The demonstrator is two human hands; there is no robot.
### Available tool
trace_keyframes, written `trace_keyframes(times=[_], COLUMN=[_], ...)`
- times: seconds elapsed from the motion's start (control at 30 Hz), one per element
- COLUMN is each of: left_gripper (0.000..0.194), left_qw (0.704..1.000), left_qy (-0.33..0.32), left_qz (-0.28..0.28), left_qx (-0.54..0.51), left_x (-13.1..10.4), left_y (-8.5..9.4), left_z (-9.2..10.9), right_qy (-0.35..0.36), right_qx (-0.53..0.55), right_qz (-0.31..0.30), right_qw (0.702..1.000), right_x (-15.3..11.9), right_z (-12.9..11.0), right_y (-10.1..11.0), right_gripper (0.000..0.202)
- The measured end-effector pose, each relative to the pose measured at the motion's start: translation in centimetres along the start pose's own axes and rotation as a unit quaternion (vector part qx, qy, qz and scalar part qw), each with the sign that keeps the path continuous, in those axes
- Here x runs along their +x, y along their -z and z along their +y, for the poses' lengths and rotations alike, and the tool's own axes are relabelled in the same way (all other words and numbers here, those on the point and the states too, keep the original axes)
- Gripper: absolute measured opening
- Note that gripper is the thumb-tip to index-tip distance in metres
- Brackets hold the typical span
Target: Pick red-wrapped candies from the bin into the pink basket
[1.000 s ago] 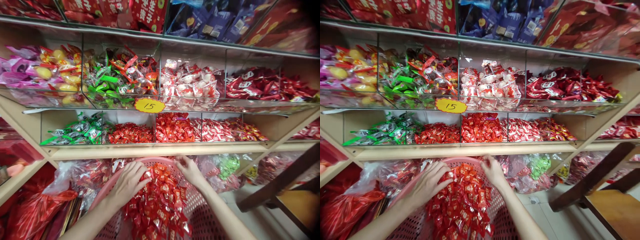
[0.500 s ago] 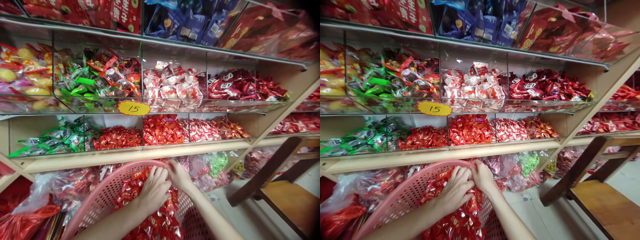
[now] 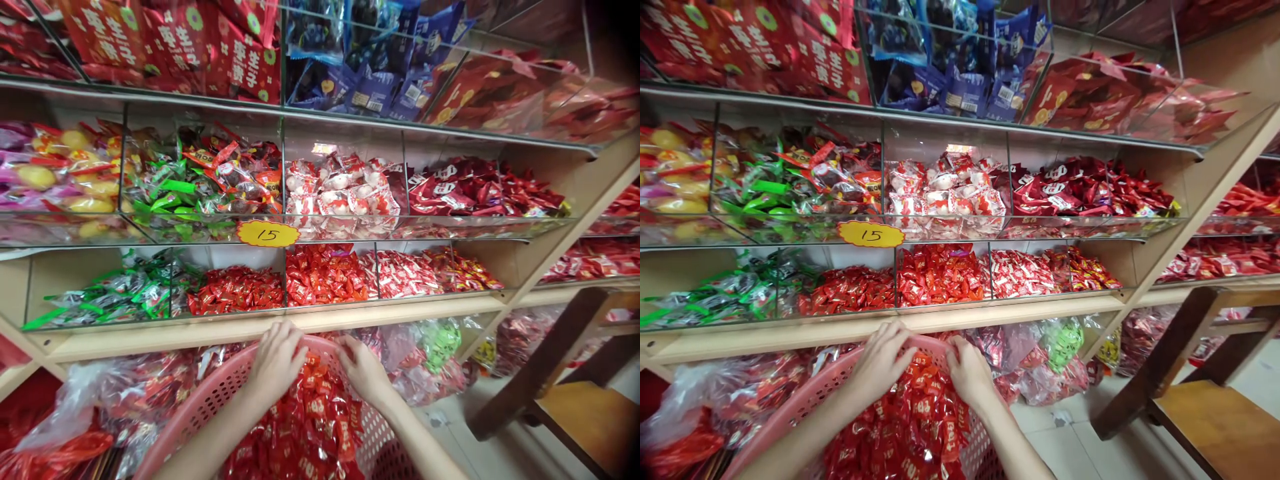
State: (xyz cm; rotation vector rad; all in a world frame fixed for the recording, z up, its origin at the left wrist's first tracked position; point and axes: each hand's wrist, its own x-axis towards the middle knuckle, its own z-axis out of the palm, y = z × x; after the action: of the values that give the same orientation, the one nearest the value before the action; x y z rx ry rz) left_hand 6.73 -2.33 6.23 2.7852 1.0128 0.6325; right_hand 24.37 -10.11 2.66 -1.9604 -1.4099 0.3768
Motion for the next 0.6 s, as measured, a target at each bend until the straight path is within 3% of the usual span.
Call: trace_keyframes(times=[0.1,0.17,0.4,0.6], left_gripper=[0.023,0.024,0.024,0.024], left_qw=[0.998,0.997,0.998,0.997], left_qy=[0.037,0.038,0.008,0.043], left_qz=[0.017,0.016,0.0,0.0], left_qx=[0.044,0.058,0.057,0.069], left_x=[0.1,0.0,-0.6,-0.6], left_y=[0.9,1.1,0.9,0.7], left_z=[-2.7,-3.5,-2.5,-2.2], right_qy=[0.004,0.006,0.015,0.047], right_qx=[-0.014,-0.021,-0.017,0.029], right_qz=[0.007,0.009,0.043,0.127], right_qw=[1.0,1.0,0.999,0.99], right_x=[-0.2,-0.3,-0.2,1.2], right_z=[-0.3,-0.6,-0.9,-2.7], right_y=[0.0,-0.1,-1.3,1.3], right_gripper=[0.025,0.025,0.025,0.029])
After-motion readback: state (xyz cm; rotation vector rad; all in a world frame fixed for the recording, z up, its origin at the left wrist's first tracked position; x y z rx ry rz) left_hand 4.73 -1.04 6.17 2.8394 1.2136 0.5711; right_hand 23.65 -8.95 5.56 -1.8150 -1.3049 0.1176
